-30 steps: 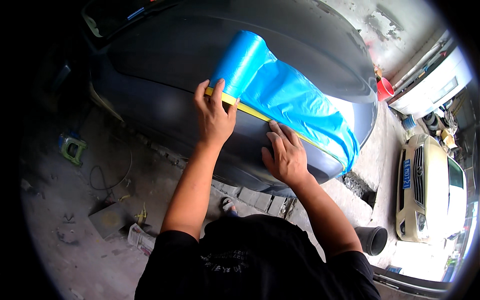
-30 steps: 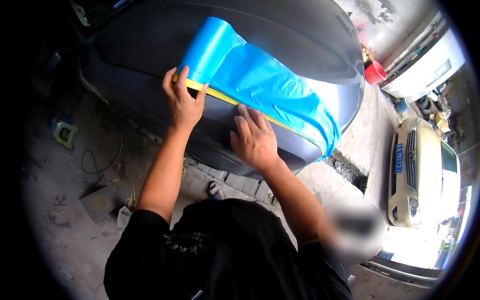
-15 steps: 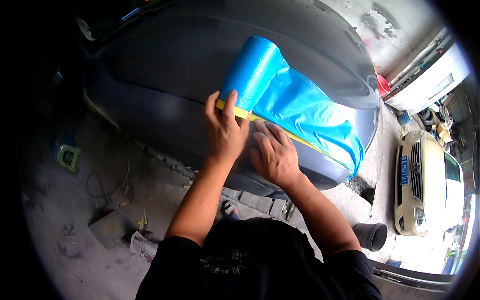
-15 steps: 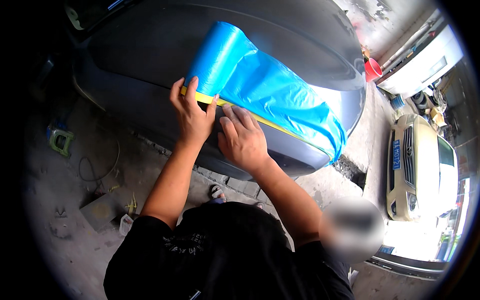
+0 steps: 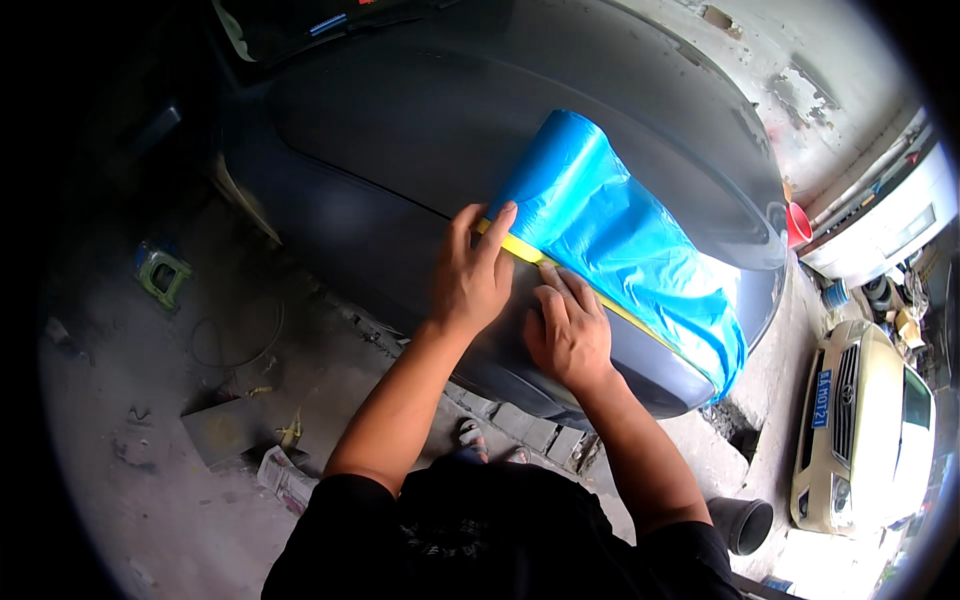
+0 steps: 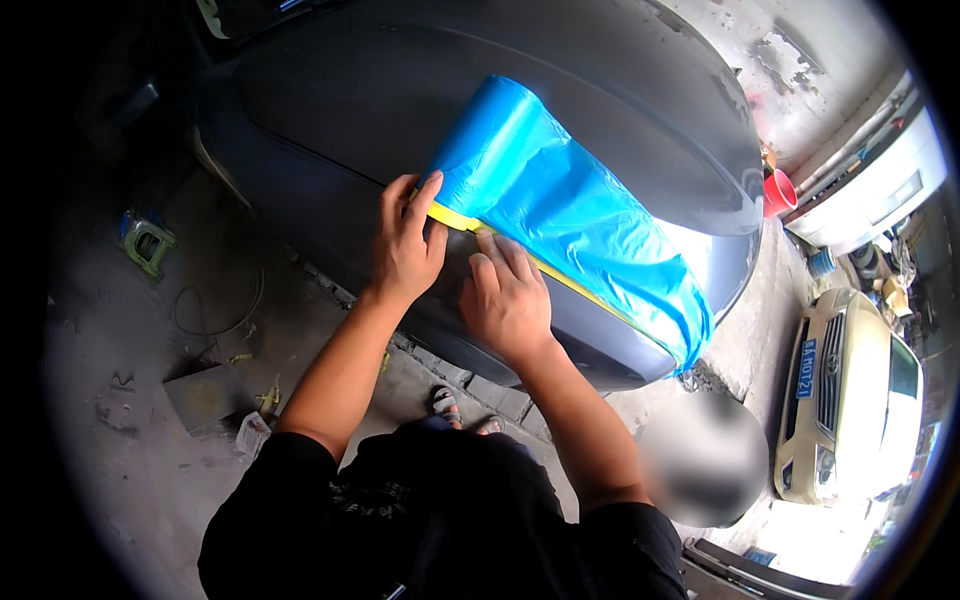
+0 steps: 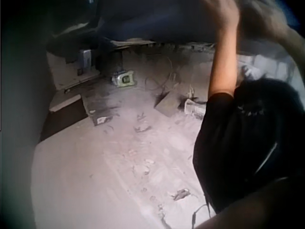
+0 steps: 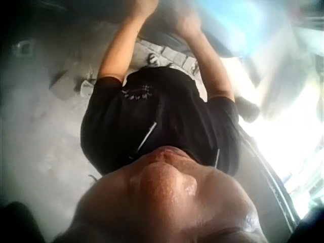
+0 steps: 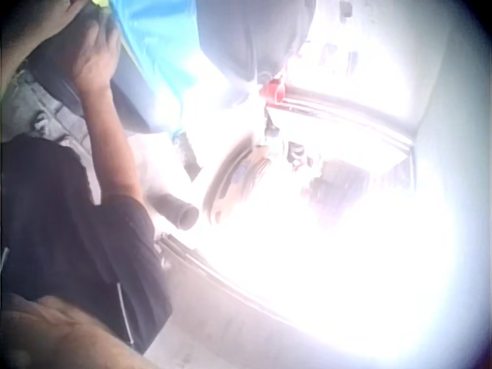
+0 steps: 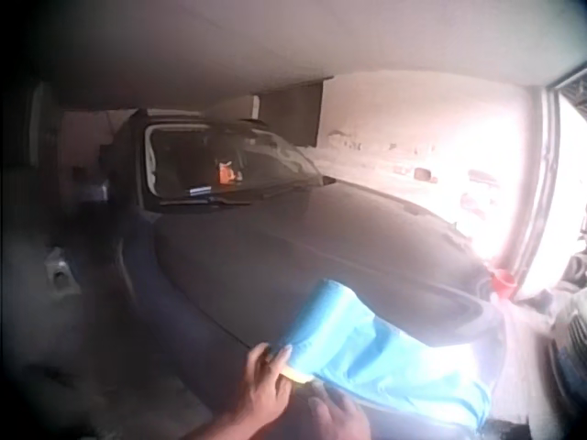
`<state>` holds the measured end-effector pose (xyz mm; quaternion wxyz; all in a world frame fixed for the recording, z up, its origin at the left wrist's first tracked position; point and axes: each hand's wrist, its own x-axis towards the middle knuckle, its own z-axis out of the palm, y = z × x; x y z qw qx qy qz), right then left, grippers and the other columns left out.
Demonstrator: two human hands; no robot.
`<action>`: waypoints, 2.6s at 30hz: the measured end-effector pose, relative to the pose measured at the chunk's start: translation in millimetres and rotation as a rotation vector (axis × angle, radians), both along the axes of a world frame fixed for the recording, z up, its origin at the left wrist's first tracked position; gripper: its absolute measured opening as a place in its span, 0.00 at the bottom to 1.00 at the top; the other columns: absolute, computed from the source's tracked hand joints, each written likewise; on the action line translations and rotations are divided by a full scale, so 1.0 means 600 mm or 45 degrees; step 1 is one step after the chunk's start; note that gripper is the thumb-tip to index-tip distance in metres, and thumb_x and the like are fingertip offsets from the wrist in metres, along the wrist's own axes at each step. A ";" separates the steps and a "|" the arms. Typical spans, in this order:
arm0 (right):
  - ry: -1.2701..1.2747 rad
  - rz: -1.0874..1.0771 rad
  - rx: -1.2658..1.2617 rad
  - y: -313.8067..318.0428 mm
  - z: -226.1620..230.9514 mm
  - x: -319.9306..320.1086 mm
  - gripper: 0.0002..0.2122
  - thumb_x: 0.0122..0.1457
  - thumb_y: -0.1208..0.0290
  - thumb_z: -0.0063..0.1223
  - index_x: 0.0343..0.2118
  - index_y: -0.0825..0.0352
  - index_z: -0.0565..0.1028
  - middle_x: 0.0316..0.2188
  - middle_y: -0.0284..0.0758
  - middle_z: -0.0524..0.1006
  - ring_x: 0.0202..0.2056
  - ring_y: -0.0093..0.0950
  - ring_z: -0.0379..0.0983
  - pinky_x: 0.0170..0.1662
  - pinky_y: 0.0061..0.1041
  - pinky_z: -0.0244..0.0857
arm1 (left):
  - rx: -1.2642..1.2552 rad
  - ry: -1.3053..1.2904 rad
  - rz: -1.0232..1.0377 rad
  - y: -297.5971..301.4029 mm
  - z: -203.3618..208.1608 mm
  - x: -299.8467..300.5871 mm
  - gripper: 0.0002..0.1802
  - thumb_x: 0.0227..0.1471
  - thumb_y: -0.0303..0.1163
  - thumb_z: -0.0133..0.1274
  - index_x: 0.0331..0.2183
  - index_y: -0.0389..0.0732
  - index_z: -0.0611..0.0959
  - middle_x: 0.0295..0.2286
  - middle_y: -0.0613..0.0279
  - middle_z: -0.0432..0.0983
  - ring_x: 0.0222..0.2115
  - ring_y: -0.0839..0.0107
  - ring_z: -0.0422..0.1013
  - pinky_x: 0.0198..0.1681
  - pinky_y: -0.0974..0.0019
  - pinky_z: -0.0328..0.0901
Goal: The person retrieves a roll of blue tape with a yellow edge from a shelf and walks to a gray car. They apply the tape along the hood and front fender, smoothing it down by hand to conform to the vehicle's contours.
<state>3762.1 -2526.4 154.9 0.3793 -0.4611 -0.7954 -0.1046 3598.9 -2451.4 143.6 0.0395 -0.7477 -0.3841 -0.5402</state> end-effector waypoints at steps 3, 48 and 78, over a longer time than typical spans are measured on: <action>0.014 -0.011 0.010 0.000 0.000 -0.003 0.15 0.47 0.78 0.60 0.39 0.68 0.73 0.52 0.46 0.76 0.51 0.44 0.73 0.54 0.38 0.69 | -0.077 -0.065 0.038 0.015 0.013 0.001 0.38 0.52 0.22 0.59 0.63 0.41 0.67 0.46 0.45 0.69 0.45 0.49 0.72 0.47 0.53 0.70; -0.019 -0.193 0.047 0.003 -0.011 -0.022 0.12 0.47 0.83 0.56 0.36 0.66 0.74 0.45 0.40 0.81 0.45 0.41 0.77 0.48 0.36 0.73 | -0.689 -1.025 -0.663 0.144 0.085 -0.303 0.48 0.51 0.22 0.65 0.64 0.43 0.54 0.57 0.51 0.58 0.56 0.62 0.64 0.59 0.61 0.64; 0.002 -0.188 0.069 0.009 -0.008 -0.024 0.12 0.47 0.82 0.56 0.37 0.65 0.74 0.46 0.38 0.81 0.46 0.39 0.77 0.48 0.36 0.73 | 0.224 -0.043 0.138 0.183 0.033 -0.331 0.42 0.47 0.25 0.66 0.60 0.43 0.62 0.60 0.39 0.53 0.59 0.40 0.57 0.58 0.43 0.62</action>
